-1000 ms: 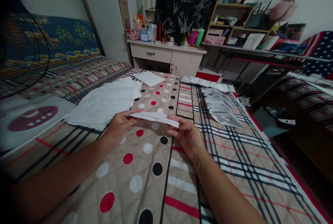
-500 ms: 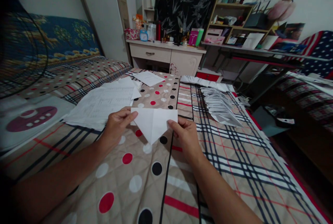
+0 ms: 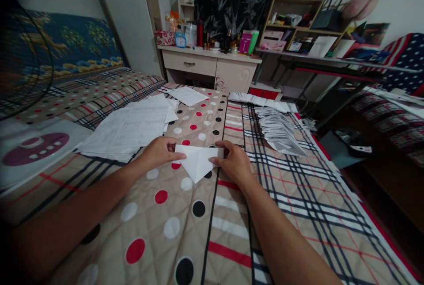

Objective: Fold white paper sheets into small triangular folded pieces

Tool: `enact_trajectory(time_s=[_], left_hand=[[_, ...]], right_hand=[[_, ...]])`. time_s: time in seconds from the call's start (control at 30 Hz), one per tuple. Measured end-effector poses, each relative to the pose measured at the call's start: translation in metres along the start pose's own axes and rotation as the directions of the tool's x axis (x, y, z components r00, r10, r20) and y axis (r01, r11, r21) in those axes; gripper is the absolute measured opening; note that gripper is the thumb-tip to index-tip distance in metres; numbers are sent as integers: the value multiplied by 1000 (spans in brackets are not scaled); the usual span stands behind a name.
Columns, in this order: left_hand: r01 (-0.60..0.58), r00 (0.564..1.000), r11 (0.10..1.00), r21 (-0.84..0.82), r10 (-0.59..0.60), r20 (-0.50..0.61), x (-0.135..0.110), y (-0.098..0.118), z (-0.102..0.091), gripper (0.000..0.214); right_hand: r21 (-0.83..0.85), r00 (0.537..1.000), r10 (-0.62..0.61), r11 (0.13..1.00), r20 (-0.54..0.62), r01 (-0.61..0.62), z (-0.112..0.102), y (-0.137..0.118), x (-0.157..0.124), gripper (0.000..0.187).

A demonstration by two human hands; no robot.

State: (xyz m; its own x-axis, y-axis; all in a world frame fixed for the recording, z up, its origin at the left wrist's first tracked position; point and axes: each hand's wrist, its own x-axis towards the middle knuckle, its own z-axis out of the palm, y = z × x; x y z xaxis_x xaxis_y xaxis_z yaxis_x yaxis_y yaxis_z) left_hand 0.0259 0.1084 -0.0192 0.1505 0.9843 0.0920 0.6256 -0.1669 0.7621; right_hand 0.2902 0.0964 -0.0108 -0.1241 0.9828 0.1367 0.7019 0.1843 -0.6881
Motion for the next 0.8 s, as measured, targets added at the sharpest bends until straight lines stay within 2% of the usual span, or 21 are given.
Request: enact_trajectory(time_s=[0.1, 0.23, 0.33, 0.43, 0.53, 0.6, 0.8], left_hand=[[-25, 996, 995, 97, 17, 83, 10, 4, 0, 40], [-88, 986, 993, 74, 76, 148, 18, 13, 9, 37], [-110, 984, 993, 37, 104, 143, 19, 13, 17, 30], [-202, 975, 979, 9, 201, 91, 15, 10, 20, 18], [-340, 939, 941, -3, 339, 48, 8, 9, 18, 9], [-423, 906, 906, 21, 423, 28, 4, 9, 15, 9], [-601, 798, 790, 119, 602, 34, -3, 3, 5, 17]], right_hand=[[27, 999, -36, 999, 34, 35, 6, 3, 6, 42], [88, 997, -71, 994, 41, 67, 10, 6, 10, 35], [147, 994, -97, 985, 47, 90, 11, 8, 9, 30], [215, 989, -138, 969, 49, 125, 13, 9, 8, 20], [261, 977, -209, 946, 44, 191, 13, 9, 6, 9], [268, 968, -248, 936, 37, 229, 12, 9, 4, 7], [227, 936, -353, 913, 15, 340, 9, 3, -1, 23]])
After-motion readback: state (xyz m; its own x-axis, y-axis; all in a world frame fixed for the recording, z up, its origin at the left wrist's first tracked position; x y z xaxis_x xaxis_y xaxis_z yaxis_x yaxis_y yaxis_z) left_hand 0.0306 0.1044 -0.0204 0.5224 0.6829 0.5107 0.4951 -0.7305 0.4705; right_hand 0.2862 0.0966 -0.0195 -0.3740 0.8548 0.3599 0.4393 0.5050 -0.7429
